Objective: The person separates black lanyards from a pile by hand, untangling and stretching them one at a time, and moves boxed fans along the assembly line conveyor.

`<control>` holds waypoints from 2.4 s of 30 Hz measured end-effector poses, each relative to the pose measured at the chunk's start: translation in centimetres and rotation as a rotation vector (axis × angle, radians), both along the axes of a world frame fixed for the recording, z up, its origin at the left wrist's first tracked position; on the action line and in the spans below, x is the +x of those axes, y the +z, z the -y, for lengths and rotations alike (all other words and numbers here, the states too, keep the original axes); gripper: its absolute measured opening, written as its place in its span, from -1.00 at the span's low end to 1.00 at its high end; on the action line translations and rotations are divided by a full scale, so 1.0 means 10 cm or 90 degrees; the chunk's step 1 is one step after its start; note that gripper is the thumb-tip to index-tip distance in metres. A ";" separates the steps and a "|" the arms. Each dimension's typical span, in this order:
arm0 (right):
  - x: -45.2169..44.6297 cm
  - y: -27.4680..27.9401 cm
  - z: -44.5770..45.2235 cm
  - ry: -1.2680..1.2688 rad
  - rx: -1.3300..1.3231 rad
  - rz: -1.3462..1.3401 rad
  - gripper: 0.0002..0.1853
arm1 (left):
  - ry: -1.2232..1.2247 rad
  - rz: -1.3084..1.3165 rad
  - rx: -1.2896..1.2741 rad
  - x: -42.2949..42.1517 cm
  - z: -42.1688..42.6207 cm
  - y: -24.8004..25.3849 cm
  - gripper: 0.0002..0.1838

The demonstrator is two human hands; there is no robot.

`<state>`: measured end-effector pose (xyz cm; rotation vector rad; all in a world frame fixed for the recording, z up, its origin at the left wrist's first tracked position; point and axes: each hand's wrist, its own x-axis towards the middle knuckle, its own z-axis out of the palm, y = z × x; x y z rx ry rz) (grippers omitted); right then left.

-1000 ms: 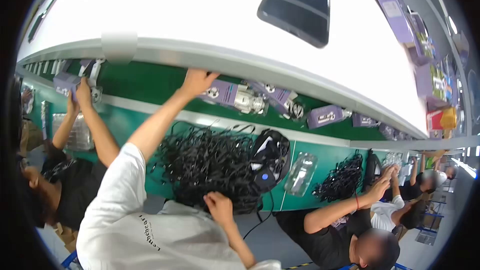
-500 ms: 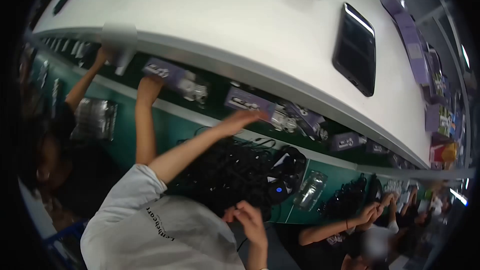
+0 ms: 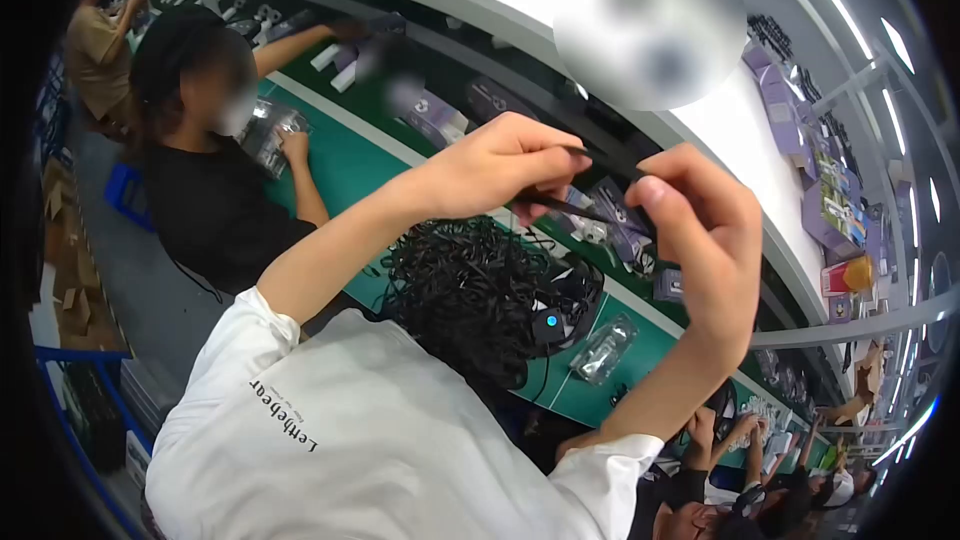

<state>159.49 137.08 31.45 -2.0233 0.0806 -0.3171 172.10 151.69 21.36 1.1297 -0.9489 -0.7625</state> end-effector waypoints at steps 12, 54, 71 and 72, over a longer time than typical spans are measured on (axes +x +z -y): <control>-0.16 -0.05 0.19 -0.051 -0.381 0.288 -0.88 | 0.051 0.064 -0.074 -0.38 -0.24 -0.86 -0.60; 0.26 -1.16 -0.48 -0.160 0.029 -0.352 -0.81 | 0.248 -0.045 0.272 0.41 -1.82 -3.06 -0.84; 0.86 -2.83 -1.50 0.325 0.142 -0.226 -0.77 | 0.496 0.198 0.584 0.08 -2.52 -1.63 -0.59; 0.80 -2.88 -1.54 0.351 0.154 -0.174 -0.78 | 0.539 0.190 0.601 -0.07 -2.54 -1.66 -0.58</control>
